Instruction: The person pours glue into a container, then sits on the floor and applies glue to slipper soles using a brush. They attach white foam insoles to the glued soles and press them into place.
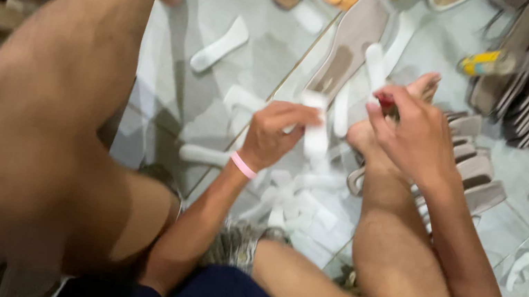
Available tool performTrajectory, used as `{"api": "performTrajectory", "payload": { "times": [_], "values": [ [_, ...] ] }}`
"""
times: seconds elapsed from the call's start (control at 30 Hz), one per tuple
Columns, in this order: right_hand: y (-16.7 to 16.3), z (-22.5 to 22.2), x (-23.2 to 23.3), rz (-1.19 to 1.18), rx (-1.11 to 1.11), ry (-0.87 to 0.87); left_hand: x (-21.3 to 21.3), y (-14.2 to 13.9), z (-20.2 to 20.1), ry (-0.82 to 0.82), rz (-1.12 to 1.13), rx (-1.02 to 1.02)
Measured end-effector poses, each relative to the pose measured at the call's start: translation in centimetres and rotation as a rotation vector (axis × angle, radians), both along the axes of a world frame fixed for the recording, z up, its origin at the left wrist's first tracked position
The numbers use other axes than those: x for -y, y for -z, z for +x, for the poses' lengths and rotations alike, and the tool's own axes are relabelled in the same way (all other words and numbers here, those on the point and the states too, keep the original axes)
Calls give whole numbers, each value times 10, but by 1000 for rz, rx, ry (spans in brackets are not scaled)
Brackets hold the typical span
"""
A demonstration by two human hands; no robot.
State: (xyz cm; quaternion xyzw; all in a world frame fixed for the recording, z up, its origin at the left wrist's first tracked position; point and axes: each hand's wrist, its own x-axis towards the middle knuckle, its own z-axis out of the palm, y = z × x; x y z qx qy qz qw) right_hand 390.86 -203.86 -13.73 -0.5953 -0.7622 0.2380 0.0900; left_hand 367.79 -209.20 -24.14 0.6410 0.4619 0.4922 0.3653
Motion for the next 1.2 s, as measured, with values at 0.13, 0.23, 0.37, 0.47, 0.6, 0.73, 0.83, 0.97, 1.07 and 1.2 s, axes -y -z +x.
{"api": "performTrajectory", "payload": {
  "times": [0.13, 0.23, 0.37, 0.47, 0.6, 0.73, 0.83, 0.97, 1.07, 1.2],
  "values": [
    [-8, 15, -20, -227, -127, 85, -27, -11, 25, 59, 163, 154],
    [-8, 27, -40, -363, -239, 47, -38, -10, 38, 123, 96, 172],
    [8, 39, -64, -642, -210, 151, -39, -3, 46, 171, -24, 287],
    [27, 48, -85, -427, -78, -84, -38, 10, 43, 131, -90, 276],
    [51, 69, -110, -449, -23, 40, -47, 44, 25, -160, -415, 476],
    [83, 70, -111, -406, -37, 68, -47, 81, -4, -323, -437, 15],
    [101, 61, -108, -415, -38, 63, -30, 95, -2, -221, -345, -77],
    [109, 48, -105, -434, 47, 49, 0, 102, 19, -186, -136, -237],
    [112, 39, -103, -426, 128, -5, 11, 107, 26, -139, -76, -281],
    [118, 32, -103, -468, 112, 6, 18, 117, 28, -146, 33, -361]
  ]
}}
